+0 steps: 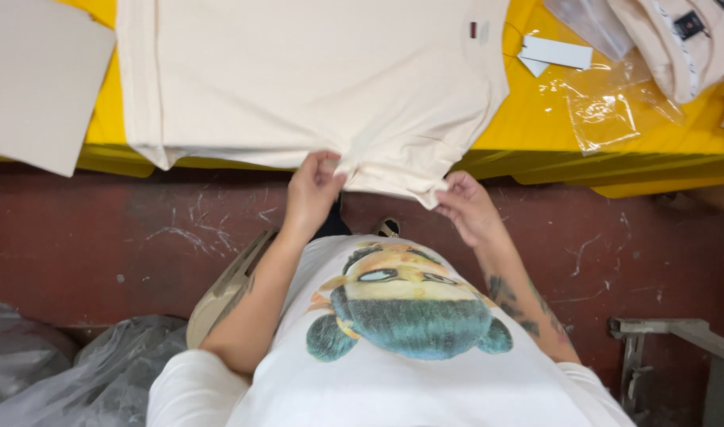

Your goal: Folding t-shirts using a cardboard template on a work table to ensure uniform size and shape.

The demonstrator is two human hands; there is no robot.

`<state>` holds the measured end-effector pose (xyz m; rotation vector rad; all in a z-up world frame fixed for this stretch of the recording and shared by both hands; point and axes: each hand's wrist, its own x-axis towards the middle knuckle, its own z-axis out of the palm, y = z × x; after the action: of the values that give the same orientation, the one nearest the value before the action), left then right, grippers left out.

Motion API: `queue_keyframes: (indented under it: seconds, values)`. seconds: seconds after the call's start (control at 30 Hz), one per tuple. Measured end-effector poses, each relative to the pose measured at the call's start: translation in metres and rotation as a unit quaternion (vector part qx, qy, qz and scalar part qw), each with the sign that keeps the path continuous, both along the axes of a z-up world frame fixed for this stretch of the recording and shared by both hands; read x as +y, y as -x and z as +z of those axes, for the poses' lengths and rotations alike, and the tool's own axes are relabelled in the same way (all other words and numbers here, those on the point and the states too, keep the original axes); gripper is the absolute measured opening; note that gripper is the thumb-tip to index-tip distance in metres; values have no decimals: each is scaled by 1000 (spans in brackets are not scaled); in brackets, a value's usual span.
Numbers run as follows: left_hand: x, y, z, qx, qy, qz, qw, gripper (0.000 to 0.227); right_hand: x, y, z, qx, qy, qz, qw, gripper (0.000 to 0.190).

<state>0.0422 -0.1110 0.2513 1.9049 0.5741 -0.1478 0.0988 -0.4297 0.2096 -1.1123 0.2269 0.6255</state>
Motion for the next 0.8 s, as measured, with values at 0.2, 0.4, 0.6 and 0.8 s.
queue_keyframes:
  seconds: [0.2,0.4,0.6,0.8]
  values:
    - [-25,51,-23,88,-194,-231,949,34,-14,81,-32,-118,497,84,856,20]
    - [41,8,-47,-122,-346,-180,913,34,-2,-5,-7,-274,564,-137,766,41]
    - [225,-30,-67,-195,-540,-47,817,44,-27,-80,-64,-323,696,-100,633,27]
    - [322,-9,-77,-55,-602,-12,796,13,-42,-93,-9,-267,787,-52,554,36]
